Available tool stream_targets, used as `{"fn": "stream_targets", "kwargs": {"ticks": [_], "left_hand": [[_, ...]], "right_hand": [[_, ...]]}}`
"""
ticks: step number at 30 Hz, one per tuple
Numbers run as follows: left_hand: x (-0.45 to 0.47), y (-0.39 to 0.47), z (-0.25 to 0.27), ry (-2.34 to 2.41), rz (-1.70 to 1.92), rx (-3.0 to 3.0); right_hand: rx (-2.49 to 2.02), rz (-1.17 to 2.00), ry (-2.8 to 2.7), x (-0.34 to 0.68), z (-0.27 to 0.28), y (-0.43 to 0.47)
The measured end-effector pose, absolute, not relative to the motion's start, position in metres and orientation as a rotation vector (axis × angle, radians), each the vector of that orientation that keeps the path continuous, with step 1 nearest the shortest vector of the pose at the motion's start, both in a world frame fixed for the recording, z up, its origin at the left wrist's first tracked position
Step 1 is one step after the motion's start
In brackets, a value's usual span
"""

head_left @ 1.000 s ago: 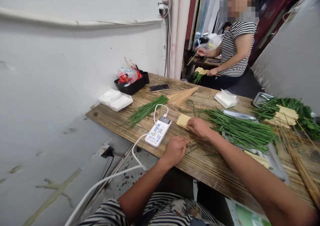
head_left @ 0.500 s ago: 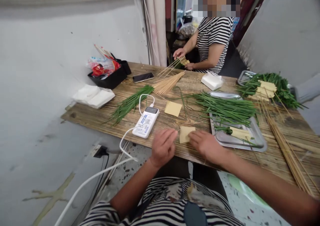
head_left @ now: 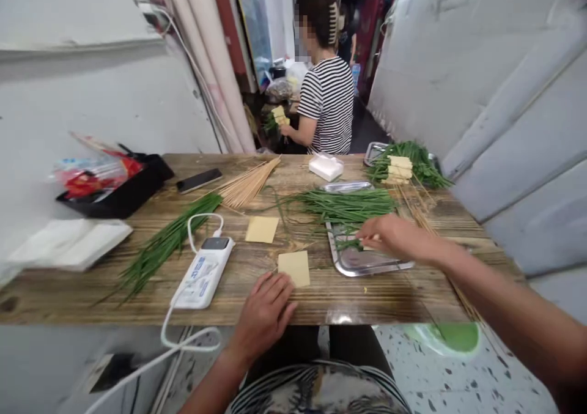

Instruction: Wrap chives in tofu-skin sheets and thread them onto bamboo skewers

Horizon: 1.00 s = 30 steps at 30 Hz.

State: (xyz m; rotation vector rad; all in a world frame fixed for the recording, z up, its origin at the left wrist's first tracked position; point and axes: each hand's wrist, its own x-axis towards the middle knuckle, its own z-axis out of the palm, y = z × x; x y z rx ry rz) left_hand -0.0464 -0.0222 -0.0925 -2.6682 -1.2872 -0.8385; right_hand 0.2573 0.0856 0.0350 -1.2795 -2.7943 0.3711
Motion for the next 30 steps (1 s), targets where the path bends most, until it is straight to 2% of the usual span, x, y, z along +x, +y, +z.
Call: {"fn": "stream_targets", "kwargs": {"ticks": [5,10,23,30], "left_hand": [[-0.047,-0.022,-0.094,-1.220,-0.980,-2.600],[-0.046,-0.018,-0.092,-1.255,-1.046,-2.561],[-0.043,-0.019,-0.096,-1.289,-1.073,-2.503],[-0.042,-0.018,-0.088,-1.266,-1.082,-2.479]], "right_hand": [[-1.807,0.074,-2.644,0.335,0.013,0.134],[-1.904,-0.067,-2.631,0.327,-0.027,0.144],[-1.902,-0.065,-2.780,0.294,-0.024,0.159],[-1.826,0.115,-2.848,0.308,-0.008,0.181]]}}
